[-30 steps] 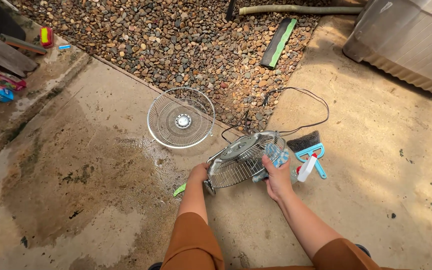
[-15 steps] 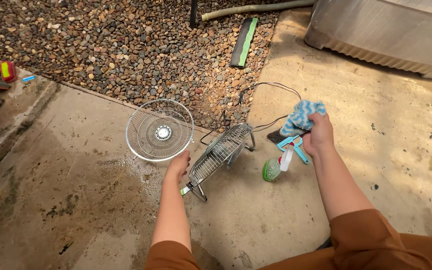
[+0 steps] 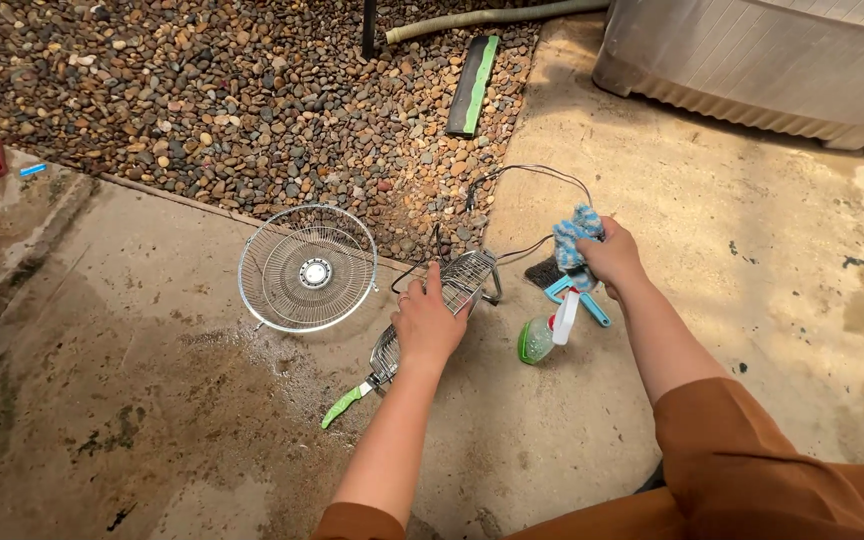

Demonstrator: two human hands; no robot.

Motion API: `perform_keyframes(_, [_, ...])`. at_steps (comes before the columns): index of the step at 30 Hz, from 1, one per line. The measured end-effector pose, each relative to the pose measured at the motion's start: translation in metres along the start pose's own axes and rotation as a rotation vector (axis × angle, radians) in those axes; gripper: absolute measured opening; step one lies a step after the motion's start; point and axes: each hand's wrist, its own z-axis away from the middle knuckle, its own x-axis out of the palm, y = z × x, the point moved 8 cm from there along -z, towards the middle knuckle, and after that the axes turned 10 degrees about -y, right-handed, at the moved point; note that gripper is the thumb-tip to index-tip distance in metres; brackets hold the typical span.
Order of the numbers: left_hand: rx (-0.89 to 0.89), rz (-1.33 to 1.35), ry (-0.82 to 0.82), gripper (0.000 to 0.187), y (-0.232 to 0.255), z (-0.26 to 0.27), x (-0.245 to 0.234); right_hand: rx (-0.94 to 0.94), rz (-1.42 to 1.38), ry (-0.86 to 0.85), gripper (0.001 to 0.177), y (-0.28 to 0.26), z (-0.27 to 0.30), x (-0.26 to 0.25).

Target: Cleaning the grilles and motor housing of a disassembled electric fan using a cloth, brush, and cleaning spray.

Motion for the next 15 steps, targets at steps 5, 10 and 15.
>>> perform_keyframes(5, [0.003,-0.023,0.019,0.087,0.001,0.003,0.000,0.165,0.608,-0.025,0.071,0.009,0.068,0.029])
perform_keyframes(10, [0.002,-0.074,0.056,0.083,0.001,0.000,-0.003,0.237,0.727,-0.108,0.094,0.038,0.064,0.060])
perform_keyframes(15, [0.035,-0.070,0.099,0.085,0.001,0.004,-0.002,0.083,0.820,-0.011,0.073,-0.038,0.034,0.026])
